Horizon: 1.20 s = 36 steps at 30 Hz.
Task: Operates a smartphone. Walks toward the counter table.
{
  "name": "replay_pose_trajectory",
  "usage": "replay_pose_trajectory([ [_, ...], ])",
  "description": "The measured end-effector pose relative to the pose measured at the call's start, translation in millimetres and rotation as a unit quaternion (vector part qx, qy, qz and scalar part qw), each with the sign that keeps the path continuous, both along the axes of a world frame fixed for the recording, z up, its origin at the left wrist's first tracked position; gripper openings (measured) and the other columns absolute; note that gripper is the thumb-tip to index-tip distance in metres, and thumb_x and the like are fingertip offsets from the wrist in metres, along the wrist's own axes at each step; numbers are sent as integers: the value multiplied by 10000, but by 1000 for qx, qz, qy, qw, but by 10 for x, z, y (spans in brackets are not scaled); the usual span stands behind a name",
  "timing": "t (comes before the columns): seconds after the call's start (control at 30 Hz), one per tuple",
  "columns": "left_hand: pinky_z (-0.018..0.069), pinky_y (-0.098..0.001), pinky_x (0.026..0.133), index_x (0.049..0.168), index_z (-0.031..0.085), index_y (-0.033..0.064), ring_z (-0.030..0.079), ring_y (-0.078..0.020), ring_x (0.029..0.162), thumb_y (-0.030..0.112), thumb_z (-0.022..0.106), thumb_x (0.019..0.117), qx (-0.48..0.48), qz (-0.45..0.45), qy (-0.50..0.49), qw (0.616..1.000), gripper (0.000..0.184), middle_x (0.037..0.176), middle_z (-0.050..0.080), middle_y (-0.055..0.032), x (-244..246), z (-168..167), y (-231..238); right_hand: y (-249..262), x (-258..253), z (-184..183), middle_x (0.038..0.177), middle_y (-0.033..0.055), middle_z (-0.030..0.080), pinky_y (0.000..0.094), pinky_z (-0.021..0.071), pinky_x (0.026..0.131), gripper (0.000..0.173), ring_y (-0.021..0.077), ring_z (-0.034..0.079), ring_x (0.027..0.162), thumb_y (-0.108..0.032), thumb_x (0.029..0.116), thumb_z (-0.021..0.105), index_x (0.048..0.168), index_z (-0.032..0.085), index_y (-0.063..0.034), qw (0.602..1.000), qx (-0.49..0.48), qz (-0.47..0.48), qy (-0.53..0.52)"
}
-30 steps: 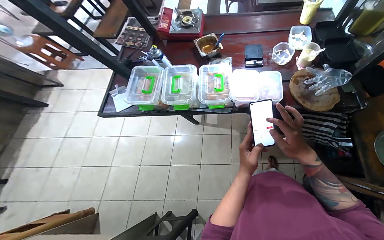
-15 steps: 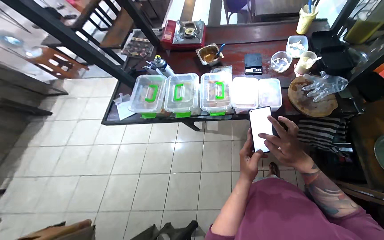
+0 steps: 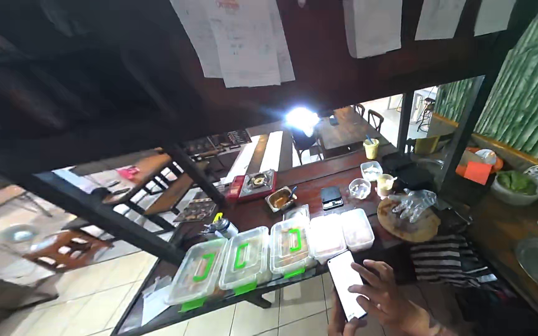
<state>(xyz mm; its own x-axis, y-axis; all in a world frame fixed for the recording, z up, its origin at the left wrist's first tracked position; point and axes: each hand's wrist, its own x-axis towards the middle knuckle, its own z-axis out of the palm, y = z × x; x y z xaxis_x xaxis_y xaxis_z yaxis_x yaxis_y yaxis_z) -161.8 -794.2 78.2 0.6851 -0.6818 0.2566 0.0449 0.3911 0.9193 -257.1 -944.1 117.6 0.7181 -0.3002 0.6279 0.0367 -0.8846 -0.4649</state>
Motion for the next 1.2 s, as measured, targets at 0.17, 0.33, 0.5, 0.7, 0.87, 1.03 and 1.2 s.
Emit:
replay_pose_trajectory([
  [0.17, 641, -362, 699, 1599, 189, -37, 720, -182, 1032, 126, 577, 903, -2, -7, 2, 1000, 813, 1417, 603, -126, 23, 15, -5, 3, 1, -1, 1589, -131, 444, 514, 247, 1215, 275, 187, 303, 1516, -378, 1057, 517, 1243, 719, -377, 1000, -4, -12, -3],
  [0.33, 641, -367, 687, 1603, 214, -22, 719, -205, 1043, 72, 568, 875, -5, -2, -1, 1000, 815, 1433, 589, -142, 60, 2, 6, 12, 4, 26, 1587, -118, 449, 513, 232, 1223, 277, 191, 296, 1520, -357, 1055, 523, 1253, 717, -364, 1000, 2, -9, 0],
  [0.5, 647, -366, 676, 1573, 220, -92, 733, -195, 977, 172, 637, 896, 11, 13, -31, 999, 837, 1390, 616, -151, 75, 85, 2, 3, 34, 103, 1525, -58, 535, 510, 259, 1211, 248, 223, 369, 1481, -362, 1026, 578, 1204, 747, -326, 999, -17, -28, -5],
  [0.7, 653, -412, 710, 1567, 200, -111, 737, -245, 969, 18, 570, 872, 24, 0, -17, 1000, 798, 1350, 627, -198, 72, 136, 37, -7, 31, 63, 1580, -33, 470, 586, 208, 1202, 312, 293, 310, 1504, -392, 1045, 517, 1285, 711, -345, 999, -13, -23, 32],
  [0.87, 649, -420, 717, 1586, 221, -62, 734, -262, 951, 3, 562, 863, 21, -6, 7, 1000, 802, 1324, 631, -209, 58, 141, 59, 12, 30, 88, 1634, -39, 384, 622, 165, 1200, 325, 310, 218, 1540, -379, 1045, 511, 1305, 705, -346, 999, -9, -6, 53],
  [1.03, 651, -440, 709, 1595, 267, -8, 730, -282, 960, 5, 551, 868, 25, -4, 10, 1000, 781, 1336, 621, -209, 53, 124, 77, 28, 41, 74, 1632, -19, 388, 621, 175, 1194, 316, 329, 212, 1540, -365, 1046, 514, 1291, 713, -340, 999, -22, 5, 48],
  [1.2, 651, -437, 715, 1600, 289, 29, 732, -283, 941, -13, 555, 872, 28, -4, 21, 999, 776, 1324, 631, -201, 41, 131, 89, 35, 37, 69, 1636, -1, 380, 620, 151, 1204, 309, 330, 208, 1541, -363, 1047, 521, 1284, 717, -333, 998, -35, 6, 49],
])
